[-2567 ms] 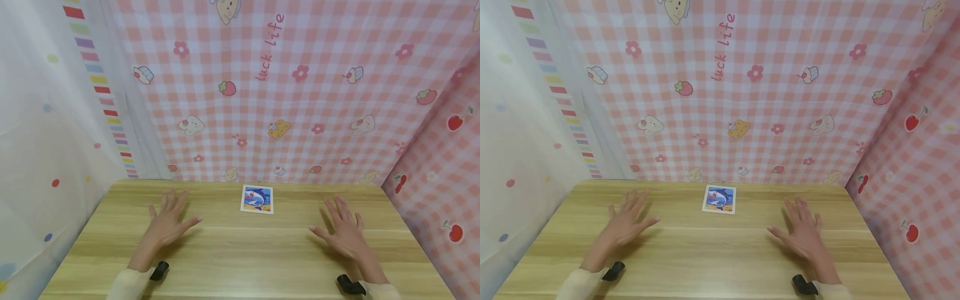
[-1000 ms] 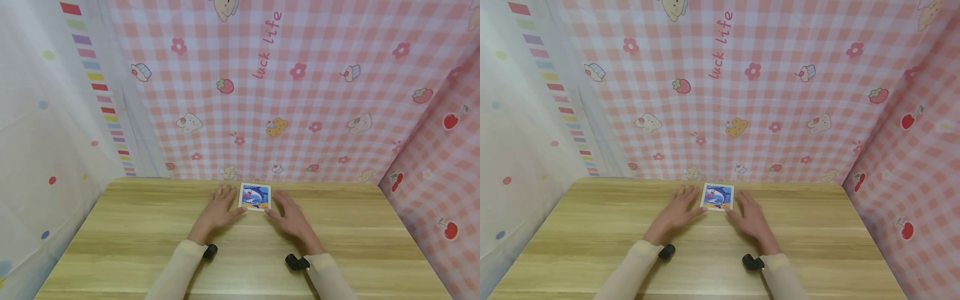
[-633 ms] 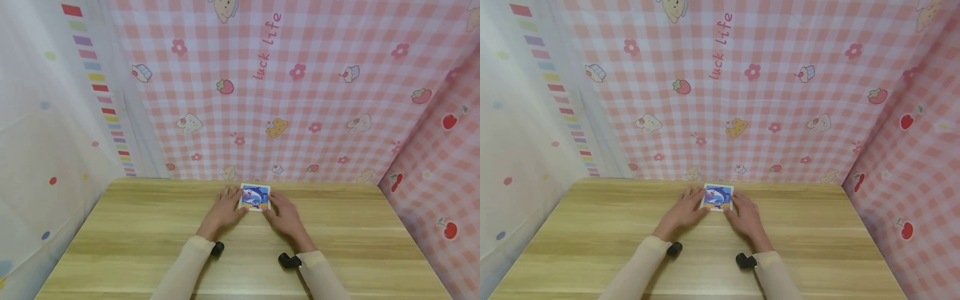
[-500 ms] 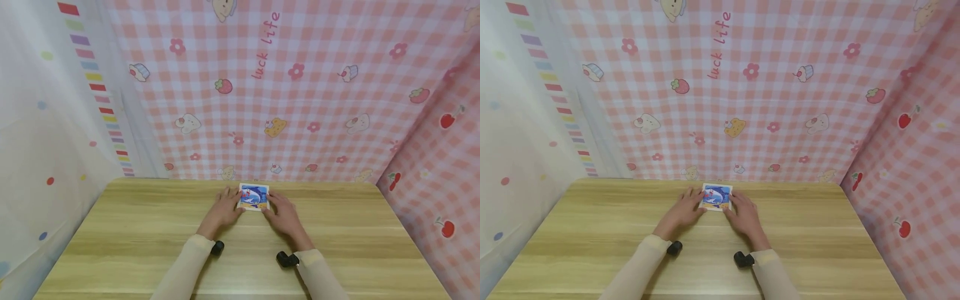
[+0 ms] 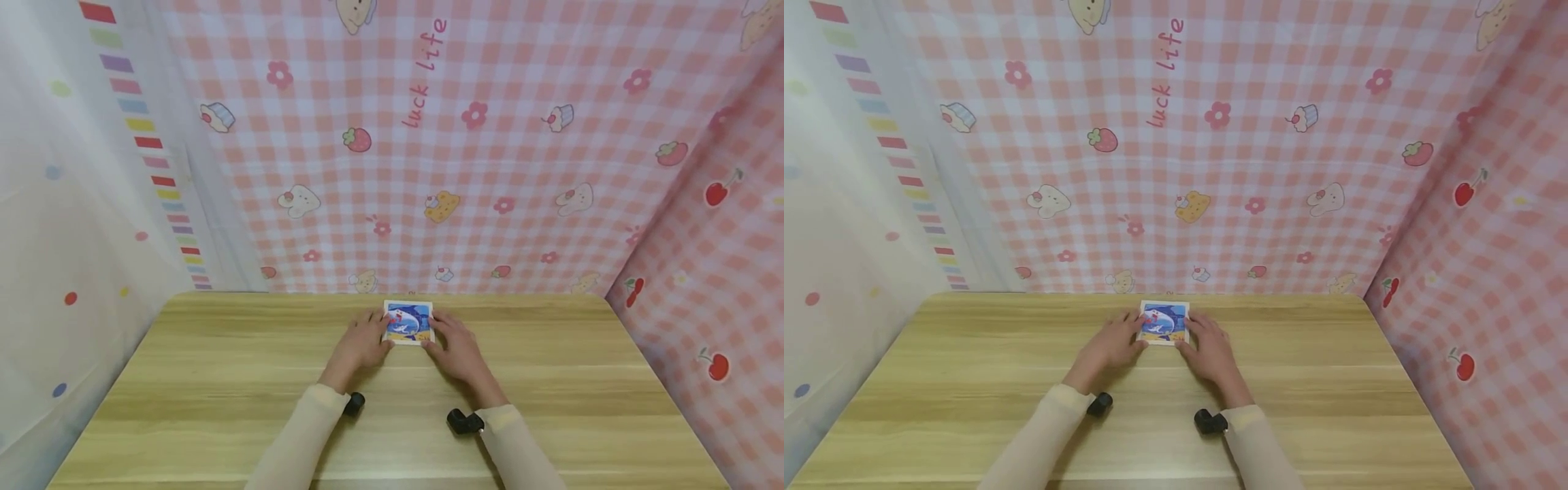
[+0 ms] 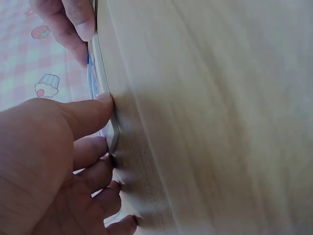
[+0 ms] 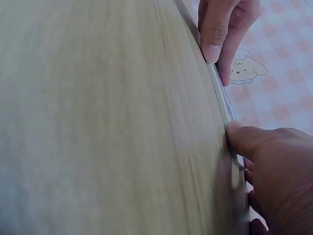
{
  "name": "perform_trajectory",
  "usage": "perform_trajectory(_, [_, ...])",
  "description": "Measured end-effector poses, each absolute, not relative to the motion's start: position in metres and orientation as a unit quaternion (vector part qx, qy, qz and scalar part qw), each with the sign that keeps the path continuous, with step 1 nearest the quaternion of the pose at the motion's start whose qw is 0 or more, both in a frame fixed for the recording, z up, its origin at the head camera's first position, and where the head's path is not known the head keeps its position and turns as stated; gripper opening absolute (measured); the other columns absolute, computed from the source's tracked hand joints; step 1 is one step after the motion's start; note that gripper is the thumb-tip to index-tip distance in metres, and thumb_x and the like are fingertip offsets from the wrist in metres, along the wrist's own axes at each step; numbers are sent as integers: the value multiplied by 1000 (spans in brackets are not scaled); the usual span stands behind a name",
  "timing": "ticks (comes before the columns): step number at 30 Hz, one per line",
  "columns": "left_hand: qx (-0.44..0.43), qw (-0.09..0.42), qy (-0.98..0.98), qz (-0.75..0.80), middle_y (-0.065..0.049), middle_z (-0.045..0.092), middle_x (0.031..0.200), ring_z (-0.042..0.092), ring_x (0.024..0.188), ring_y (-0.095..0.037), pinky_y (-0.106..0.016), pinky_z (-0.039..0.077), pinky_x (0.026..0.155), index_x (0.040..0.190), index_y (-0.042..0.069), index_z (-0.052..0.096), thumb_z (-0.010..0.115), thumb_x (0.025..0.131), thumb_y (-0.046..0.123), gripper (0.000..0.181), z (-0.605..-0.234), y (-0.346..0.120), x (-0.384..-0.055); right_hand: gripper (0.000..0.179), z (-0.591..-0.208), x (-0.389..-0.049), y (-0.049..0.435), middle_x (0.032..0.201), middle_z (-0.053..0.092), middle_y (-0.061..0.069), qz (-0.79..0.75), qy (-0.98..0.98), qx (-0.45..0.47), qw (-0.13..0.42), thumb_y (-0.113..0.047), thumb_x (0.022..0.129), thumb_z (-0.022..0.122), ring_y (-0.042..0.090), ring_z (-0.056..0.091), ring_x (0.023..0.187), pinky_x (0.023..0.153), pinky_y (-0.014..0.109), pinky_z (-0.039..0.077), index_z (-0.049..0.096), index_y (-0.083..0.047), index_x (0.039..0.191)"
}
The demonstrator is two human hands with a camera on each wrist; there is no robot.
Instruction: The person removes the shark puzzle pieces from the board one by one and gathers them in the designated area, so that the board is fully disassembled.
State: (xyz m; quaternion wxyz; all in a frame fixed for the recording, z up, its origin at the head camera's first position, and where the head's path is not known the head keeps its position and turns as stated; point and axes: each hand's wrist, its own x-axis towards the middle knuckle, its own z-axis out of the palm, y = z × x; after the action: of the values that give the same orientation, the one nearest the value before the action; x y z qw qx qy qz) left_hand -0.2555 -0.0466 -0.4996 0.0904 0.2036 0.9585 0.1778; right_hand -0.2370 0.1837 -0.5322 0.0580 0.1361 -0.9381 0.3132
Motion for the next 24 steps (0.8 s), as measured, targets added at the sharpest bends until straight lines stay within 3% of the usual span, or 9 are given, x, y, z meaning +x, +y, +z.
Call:
perform_trajectory(8, [199,95,952,211,-17,30,168,24,157,-38,-57,18,129,157,4,38,54,107,30,59,-500,-51,-244,56,-534,-231,186,160,45,12,319,-937,139,39,-28,96,72,39,37,150,122,66,26,57,-3,144])
perform_trajectory(18, [231,72,942,231,-22,38,162,32,152,-42,-63,25,125,153,-1,44,61,103,24,58,-505,-59,-229,56,-534,-216,188,158,48,13,360,-921,142,43,-23,92,76,41,38,149,122,68,25,59,-1,141])
perform_trajectory(24, [242,63,939,237,-25,35,163,29,153,-43,-69,25,122,153,-3,43,59,104,25,58,-512,-63,-218,55,-536,-206,185,156,50,14,379,-914,137,43,-20,90,78,41,38,149,122,66,25,61,-2,139])
